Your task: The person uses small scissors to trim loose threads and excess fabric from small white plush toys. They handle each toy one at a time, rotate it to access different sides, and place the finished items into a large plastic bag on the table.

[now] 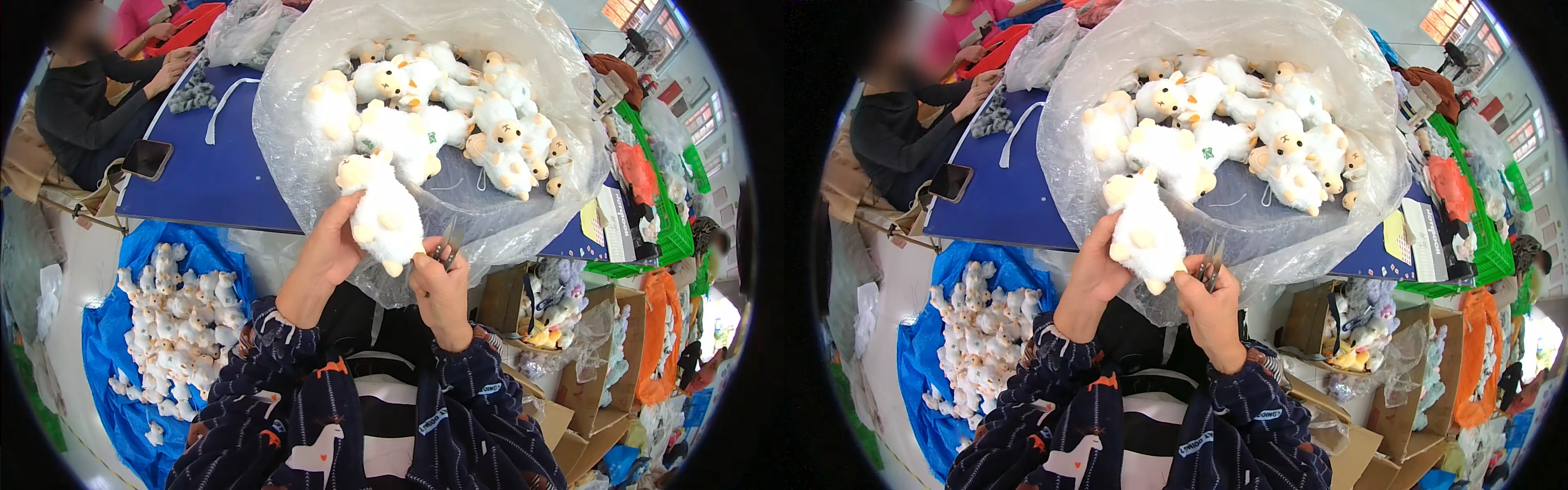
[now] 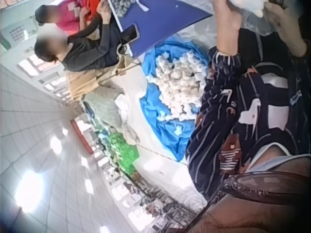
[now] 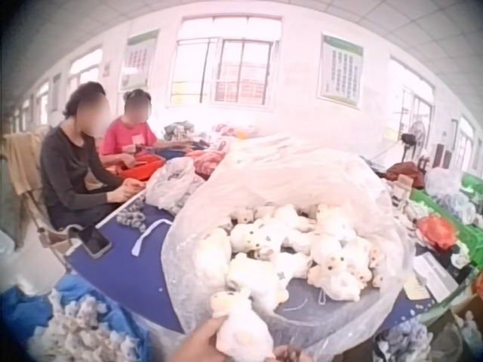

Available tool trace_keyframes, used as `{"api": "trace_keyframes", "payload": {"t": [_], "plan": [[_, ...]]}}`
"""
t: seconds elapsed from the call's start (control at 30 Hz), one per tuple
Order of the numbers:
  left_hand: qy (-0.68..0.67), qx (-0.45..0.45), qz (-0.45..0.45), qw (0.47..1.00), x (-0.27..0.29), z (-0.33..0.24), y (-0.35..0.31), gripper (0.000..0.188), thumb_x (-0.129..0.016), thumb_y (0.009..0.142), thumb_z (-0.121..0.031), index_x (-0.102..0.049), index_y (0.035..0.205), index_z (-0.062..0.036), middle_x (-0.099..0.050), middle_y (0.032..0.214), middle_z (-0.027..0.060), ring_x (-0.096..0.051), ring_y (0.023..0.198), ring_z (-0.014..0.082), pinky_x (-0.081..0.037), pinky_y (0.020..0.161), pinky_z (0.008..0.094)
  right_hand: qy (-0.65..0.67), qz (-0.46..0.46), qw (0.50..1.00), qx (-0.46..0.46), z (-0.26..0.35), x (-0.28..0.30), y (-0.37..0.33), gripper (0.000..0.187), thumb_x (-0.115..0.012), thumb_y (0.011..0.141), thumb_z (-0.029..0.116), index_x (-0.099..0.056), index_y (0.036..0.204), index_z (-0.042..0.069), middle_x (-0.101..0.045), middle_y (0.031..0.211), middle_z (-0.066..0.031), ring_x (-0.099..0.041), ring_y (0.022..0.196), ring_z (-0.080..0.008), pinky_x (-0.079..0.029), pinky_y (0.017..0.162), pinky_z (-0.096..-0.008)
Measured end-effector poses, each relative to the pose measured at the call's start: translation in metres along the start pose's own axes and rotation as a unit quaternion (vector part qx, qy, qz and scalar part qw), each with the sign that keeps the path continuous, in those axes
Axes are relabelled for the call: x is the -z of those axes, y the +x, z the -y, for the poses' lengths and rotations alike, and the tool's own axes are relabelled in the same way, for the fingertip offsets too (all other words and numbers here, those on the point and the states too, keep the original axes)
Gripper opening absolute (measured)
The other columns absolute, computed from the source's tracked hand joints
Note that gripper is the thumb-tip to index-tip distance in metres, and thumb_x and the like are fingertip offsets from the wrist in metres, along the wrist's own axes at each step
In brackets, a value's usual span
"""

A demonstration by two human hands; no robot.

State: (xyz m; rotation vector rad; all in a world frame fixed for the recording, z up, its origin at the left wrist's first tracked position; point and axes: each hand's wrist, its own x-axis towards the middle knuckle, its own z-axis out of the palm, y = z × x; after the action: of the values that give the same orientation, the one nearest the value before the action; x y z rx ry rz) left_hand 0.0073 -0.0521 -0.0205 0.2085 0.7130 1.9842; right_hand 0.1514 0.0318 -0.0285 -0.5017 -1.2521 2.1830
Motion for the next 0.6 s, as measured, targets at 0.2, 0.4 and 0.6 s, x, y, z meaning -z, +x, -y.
{"api": "trace_keyframes", "payload": {"t": [0.2, 0.4, 0.6], "plan": [[0.010, -0.001, 0.006, 1.000, -0.003, 0.002, 0.007, 0.046, -0.053, 0.086, -0.034, -0.045, 0.120, -0.0032, -0.056, 0.111, 0.0051, -0.057, 0.099, 0.0158, -0.048, 0.081, 0.0323, 0.016, -0.015, 0.998, -0.064, 0.010, -0.008, 0.000, 0.016, -0.061, 0.080, 0.009, -0.052, 0.092, 0.002, -0.051, 0.065, 0.0005, -0.035, 0.045, -0.0036, -0.026, 0.042, -0.0183], [0.098, -0.038, -0.055, 0.993, -0.023, 0.004, 0.003, 0.050, -0.062, 0.082, -0.033, -0.046, 0.117, -0.0008, -0.057, 0.104, 0.0079, -0.059, 0.092, 0.0150, -0.049, 0.074, 0.0290, -0.422, -0.091, 0.849, 0.304, 0.014, -0.005, -0.005, 0.021, -0.070, 0.071, 0.000, -0.060, 0.090, 0.000, -0.057, 0.068, -0.0034, -0.050, 0.052, -0.0091, -0.038, 0.046, -0.0211], [0.149, -0.095, -0.059, 0.982, -0.021, 0.017, 0.009, 0.050, -0.064, 0.079, -0.033, -0.047, 0.112, 0.0003, -0.056, 0.094, 0.0052, -0.054, 0.076, 0.0087, -0.042, 0.058, 0.0227, -0.488, -0.042, 0.749, 0.446, 0.012, -0.024, 0.006, 0.025, -0.070, 0.065, -0.006, -0.060, 0.087, 0.001, -0.055, 0.066, -0.0070, -0.050, 0.052, -0.0130, -0.039, 0.047, -0.0229]]}}
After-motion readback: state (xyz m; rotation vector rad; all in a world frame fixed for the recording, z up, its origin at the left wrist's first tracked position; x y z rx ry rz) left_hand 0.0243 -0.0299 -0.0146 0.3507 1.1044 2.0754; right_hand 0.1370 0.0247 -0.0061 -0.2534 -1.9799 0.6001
